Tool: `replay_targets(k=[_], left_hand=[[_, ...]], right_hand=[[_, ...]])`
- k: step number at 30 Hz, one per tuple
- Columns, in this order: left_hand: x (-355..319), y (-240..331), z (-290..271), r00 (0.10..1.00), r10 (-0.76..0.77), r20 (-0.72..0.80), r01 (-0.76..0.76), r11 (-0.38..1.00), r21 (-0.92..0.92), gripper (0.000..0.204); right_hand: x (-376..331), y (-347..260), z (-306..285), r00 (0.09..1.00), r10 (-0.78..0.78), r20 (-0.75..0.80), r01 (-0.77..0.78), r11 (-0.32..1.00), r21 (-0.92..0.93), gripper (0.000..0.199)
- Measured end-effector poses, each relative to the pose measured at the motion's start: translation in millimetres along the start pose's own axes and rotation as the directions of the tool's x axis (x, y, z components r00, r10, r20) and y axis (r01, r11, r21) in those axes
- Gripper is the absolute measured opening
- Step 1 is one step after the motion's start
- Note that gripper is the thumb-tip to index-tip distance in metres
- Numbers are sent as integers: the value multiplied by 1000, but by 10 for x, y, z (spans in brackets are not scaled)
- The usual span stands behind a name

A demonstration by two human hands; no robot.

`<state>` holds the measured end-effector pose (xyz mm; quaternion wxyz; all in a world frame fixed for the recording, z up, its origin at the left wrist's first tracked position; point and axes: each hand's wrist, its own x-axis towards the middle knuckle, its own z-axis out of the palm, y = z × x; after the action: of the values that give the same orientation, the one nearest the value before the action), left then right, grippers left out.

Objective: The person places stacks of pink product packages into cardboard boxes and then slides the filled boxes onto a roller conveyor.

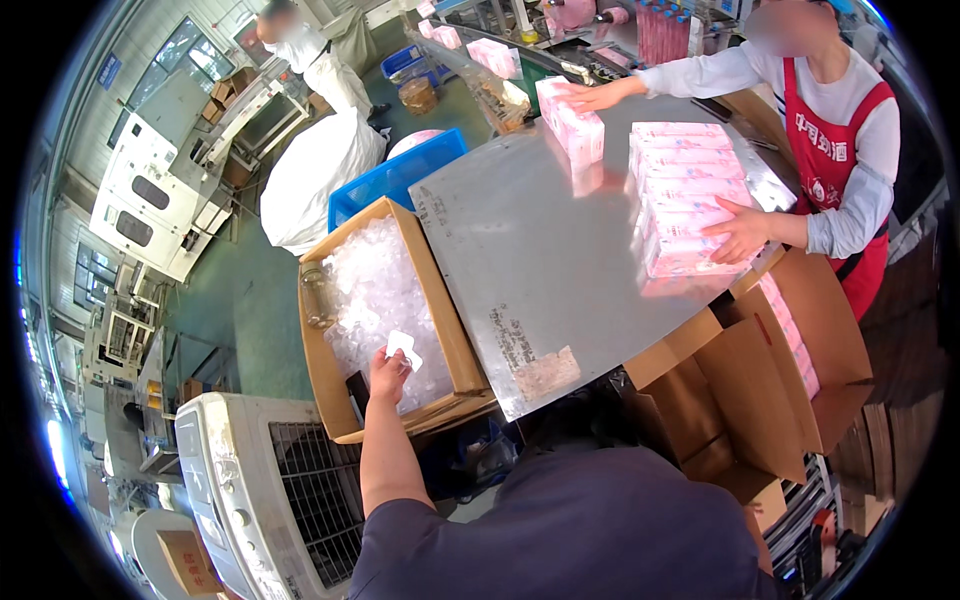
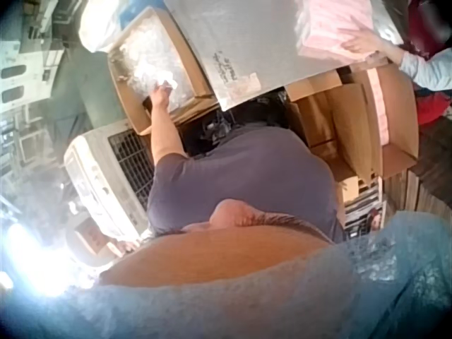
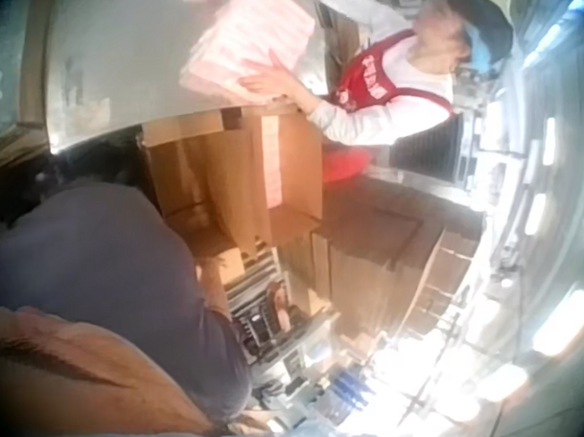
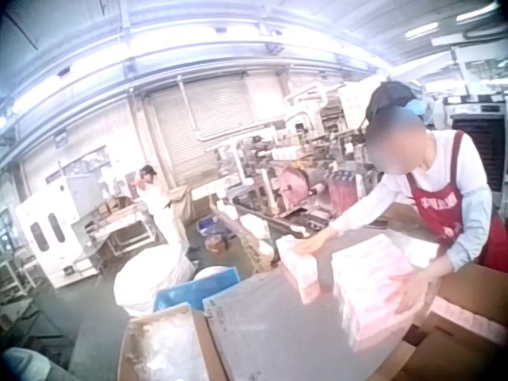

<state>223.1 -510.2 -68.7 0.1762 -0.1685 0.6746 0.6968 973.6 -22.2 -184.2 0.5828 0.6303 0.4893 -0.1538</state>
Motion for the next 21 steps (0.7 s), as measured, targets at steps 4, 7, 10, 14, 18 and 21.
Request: replay_targets(k=[4,7,10,14,18,21], left_hand=[[69,-34,206,993,-90,80,78,988,136,29],[257,-265,274,999,-43,20,36,965,261,31],[311,-355,203,998,44,-41,-30,958,284,29],[224,-174,9,981,176,-83,-181,982,-52,25],[-50,218,327,966,245,84,-207,924,-320,23],[-505,464,1293,908,269,320,-169,936,-308,22]], right_hand=[[-11,0,5,1000,4,-5,-4,1000,9,128],[2,17,7,1000,-3,-11,3,1000,-4,128],[33,40,38,1000,-3,-15,3,1000,2,128],[103,-4,124,1000,-13,-15,13,1000,23,128],[175,-109,184,999,-37,-14,38,998,53,128],[159,-179,179,995,-63,-80,66,997,28,124]])
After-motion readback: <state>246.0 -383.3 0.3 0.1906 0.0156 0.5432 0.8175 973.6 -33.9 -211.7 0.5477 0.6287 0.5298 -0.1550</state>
